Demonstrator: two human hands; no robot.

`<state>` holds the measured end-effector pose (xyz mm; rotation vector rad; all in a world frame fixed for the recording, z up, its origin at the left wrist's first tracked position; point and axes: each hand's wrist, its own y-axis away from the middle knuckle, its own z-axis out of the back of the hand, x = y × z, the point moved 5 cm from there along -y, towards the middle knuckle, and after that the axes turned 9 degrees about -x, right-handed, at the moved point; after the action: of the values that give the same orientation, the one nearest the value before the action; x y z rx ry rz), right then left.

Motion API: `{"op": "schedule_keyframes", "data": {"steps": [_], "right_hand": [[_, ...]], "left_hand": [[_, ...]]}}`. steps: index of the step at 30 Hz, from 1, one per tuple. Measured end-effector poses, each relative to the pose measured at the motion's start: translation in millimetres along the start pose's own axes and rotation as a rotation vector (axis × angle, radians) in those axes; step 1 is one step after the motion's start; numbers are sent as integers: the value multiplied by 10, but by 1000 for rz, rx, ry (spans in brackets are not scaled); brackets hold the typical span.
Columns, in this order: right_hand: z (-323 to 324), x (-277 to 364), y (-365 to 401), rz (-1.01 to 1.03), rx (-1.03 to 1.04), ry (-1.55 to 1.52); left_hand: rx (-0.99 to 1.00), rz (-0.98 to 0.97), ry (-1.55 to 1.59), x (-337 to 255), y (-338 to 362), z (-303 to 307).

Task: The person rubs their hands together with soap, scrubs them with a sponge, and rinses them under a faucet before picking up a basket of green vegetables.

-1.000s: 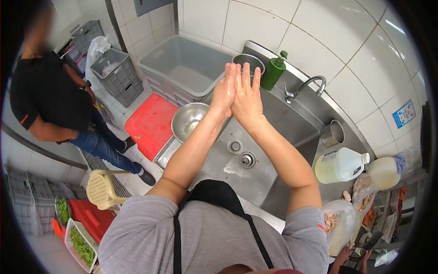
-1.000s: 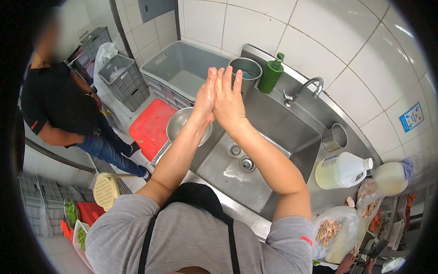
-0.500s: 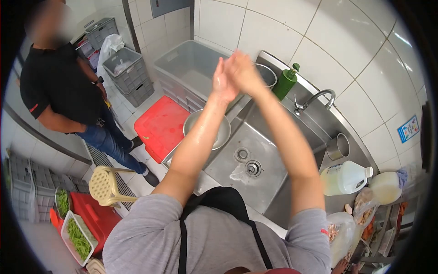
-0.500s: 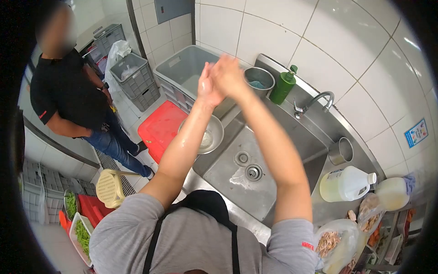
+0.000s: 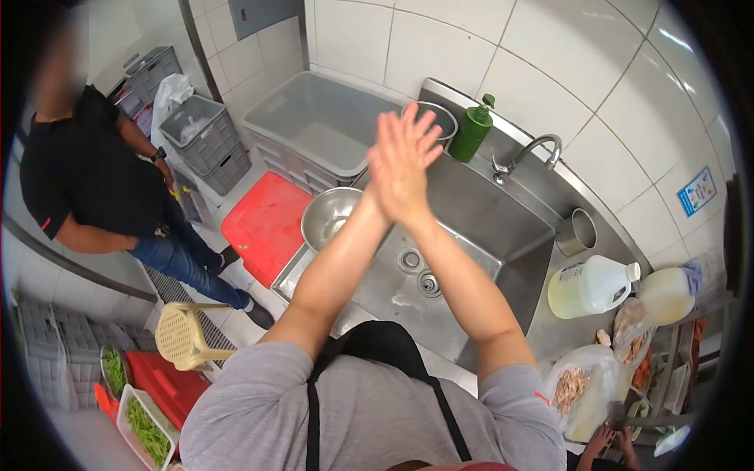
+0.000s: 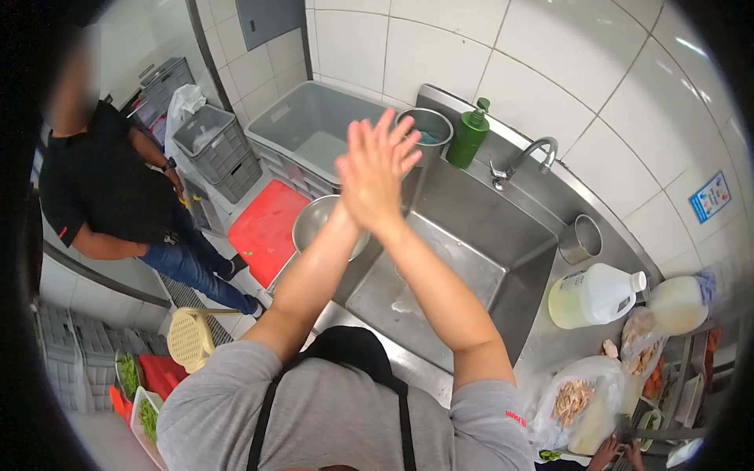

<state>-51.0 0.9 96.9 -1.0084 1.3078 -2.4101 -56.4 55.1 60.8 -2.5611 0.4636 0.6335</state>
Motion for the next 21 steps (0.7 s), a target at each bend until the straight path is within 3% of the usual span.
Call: {"op": "schedule_keyframes", "data": {"steps": [1,2,3,5,6,7,8,9,11,12,16,18,19,21], "right_hand": [[19,-198,-63,-11,-78,36],[66,-487,-206,-111,2,41],[182,-609,-306,-223,29,177],[151,-577,-294,-11,256,844],[65,-608,-178,201,304,929],[-35,-666,6,419,356,1005],[-58,-793,125,485,352,1102],[-28,-722,146,490,355,1101],[19,-501,197,396,605,922],[109,-315,194,616,453,928],[296,-297,190,826,588,619],[477,-180,132,977,469,40],[444,-168,167,975,466,41],[639,-219,25,485,-249,-290]], "left_hand": [[47,68,-5,130,86,-59],[-78,52,-108,110,212,-287],[-36,38,-37,142,317,-470],[-196,-76,-311,331,315,-269],[-199,-70,-307,303,296,-259],[-310,89,-167,286,257,-169],[-415,242,-26,279,223,-84],[-418,239,-22,245,182,-19],[-436,526,-15,332,161,148],[-356,584,-60,313,132,164],[-198,583,-123,223,134,87],[-257,615,-100,206,216,-98],[-257,617,-103,246,161,-38],[466,985,694,300,160,-305]]}}
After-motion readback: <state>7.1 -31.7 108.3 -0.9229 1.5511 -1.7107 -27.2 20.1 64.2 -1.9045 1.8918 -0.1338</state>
